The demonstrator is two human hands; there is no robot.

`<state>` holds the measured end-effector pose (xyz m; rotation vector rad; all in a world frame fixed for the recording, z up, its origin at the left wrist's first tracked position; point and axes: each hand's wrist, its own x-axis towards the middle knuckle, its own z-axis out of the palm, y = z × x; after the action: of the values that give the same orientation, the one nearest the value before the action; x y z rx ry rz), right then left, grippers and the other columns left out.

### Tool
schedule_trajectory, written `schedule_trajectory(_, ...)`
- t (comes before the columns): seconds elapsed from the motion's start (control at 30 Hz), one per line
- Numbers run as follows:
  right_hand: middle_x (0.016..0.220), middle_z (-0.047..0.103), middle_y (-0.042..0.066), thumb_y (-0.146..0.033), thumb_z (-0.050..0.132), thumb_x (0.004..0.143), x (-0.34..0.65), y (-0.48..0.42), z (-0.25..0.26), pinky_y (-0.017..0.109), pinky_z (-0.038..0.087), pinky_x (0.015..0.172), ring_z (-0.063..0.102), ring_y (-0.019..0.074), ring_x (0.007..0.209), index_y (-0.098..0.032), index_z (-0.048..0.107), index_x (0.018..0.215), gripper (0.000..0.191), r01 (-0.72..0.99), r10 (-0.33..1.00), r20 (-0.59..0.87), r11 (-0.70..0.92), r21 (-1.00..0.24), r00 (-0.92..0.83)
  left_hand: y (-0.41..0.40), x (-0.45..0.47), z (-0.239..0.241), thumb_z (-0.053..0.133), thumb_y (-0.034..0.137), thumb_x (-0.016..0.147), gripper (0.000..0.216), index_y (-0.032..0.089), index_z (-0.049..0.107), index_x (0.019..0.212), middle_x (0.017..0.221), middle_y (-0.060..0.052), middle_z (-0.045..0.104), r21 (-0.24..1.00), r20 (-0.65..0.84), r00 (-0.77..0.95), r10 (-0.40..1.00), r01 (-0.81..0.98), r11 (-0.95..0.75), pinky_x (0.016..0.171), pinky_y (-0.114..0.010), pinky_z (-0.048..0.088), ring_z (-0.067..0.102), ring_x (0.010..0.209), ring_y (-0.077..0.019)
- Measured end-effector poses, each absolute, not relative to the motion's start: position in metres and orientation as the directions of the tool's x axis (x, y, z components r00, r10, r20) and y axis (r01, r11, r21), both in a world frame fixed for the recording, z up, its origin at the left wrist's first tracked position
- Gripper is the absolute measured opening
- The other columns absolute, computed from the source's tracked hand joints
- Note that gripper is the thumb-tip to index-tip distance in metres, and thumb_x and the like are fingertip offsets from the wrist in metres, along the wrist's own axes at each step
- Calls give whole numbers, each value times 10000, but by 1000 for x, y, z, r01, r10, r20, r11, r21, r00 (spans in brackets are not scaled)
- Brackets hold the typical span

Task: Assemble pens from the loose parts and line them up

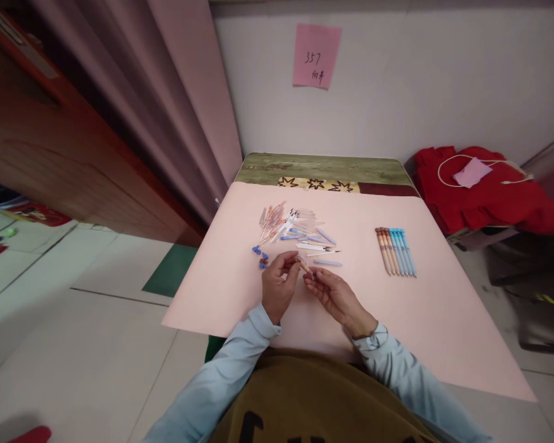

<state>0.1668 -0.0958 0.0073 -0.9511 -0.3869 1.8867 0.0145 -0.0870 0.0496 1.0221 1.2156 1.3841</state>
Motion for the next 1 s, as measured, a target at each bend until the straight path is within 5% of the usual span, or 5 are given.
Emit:
schedule_trajectory(0.27, 847, 747, 42, -259, 830, 736, 171, -96, 1, 198, 592, 706, 711, 112, 743, -154, 715, 959, 271, -585, 869, -455, -475, -657, -195, -77, 9, 38, 777, 267, 744, 248, 144, 702, 947, 791, -30, 714, 954, -105, -243, 964, -298, 29, 635, -241, 532, 644, 637, -112)
schedule_trajectory(0.6, 813, 721, 28, -409, 817, 711, 172, -88, -7, 232, 571, 705, 673, 110, 709, -168, 704, 972, 373, -448, 920, -382, -379, -810, -89, -83, 9, 11, 853, 281, 667, 359, 131, 638, 911, 791, -24, 710, 732, -336, -59, 940, -645, 221, 646, -235, 556, 671, 662, -112)
schedule_trajectory(0.77, 804, 702, 18, -445, 631, 866, 176, -90, -10, 257, 521, 605, 631, 134, 631, -205, 631, 1054, 305, 41, 990, -120, -123, -992, 68, -91, 5, 2, 801, 261, 753, 277, 153, 606, 918, 806, -21, 706, 696, -272, -17, 962, -694, 184, 650, -236, 567, 674, 676, -118)
schedule_trajectory(0.9, 881, 726, 53, -346, 502, 936, 181, -92, -7, 296, 509, 733, 662, 182, 772, -209, 669, 985, 221, 569, 981, 196, 163, -806, -4, -91, -12, -1, 747, 186, 806, 202, 154, 615, 955, 838, -21, 698, 563, -290, 112, 951, -783, 264, 587, -176, 546, 644, 652, -83)
schedule_trajectory(1.0, 992, 741, 61, -292, 485, 936, 180, -89, -10, 307, 509, 796, 684, 204, 892, -213, 683, 1016, 227, 687, 960, 273, 236, -687, -57, -89, -23, -2, 689, 152, 853, 137, 157, 627, 975, 857, -19, 694, 457, -302, 179, 936, -835, 307, 554, -135, 532, 626, 626, -55)
